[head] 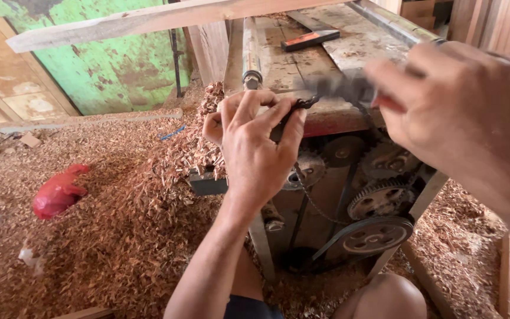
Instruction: The person sits on the floor and uses pliers to manipulate a metal chain on a piece of machinery. They then use a hammer to tap the chain, likely to secure a link or adjust its position.
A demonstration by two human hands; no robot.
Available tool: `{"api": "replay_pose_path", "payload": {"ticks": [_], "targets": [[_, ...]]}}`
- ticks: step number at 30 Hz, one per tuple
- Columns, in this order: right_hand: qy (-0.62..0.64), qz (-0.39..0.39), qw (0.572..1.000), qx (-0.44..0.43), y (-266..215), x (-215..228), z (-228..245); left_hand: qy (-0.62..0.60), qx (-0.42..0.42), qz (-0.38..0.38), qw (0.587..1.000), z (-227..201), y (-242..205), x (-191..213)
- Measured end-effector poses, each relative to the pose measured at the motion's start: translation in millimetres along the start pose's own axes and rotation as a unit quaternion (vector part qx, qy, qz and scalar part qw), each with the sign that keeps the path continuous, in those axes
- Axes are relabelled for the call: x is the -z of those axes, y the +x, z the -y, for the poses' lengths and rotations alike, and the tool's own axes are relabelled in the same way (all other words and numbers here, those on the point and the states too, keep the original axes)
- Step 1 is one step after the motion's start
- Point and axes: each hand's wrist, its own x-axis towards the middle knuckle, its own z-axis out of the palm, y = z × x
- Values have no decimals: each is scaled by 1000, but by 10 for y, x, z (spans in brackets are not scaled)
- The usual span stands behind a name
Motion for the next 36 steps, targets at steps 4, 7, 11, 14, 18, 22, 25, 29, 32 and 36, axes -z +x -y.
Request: {"api": "replay_pose_path", "payload": {"ticks": [4, 7, 11, 14, 18, 22, 25, 29, 32, 36], "targets": [[47, -24, 999, -3, 33, 26, -8, -6, -3, -16, 1000, 4, -28, -30], [-56, 22, 996, 60, 48, 57, -55, -11, -11, -25, 1000, 22, -12, -54], [17, -47, 998, 43, 98, 53, -92, -49, 1, -21, 999, 23, -50, -45], [61, -30, 997, 36, 125, 34, -105, -55, 0, -20, 998, 23, -41, -53], [6, 10, 998, 68, 109, -55, -113, -49, 11, -9, 999, 15, -39, -44], [-6, 78, 994, 73, 83, -164, -185, -52, 7, -20, 998, -3, -25, -15], [100, -55, 993, 41, 86, -227, -165, -47, 6, -24, 999, -30, -40, 1], [36, -16, 997, 64, 107, -160, -165, -67, 13, -24, 997, -52, -43, 25], [53, -58, 996, 50, 150, -144, -175, -62, 12, -23, 998, -50, -54, 17], [-5, -64, 994, 93, 136, -208, -220, -66, 14, -19, 998, -28, -49, -5]]}}
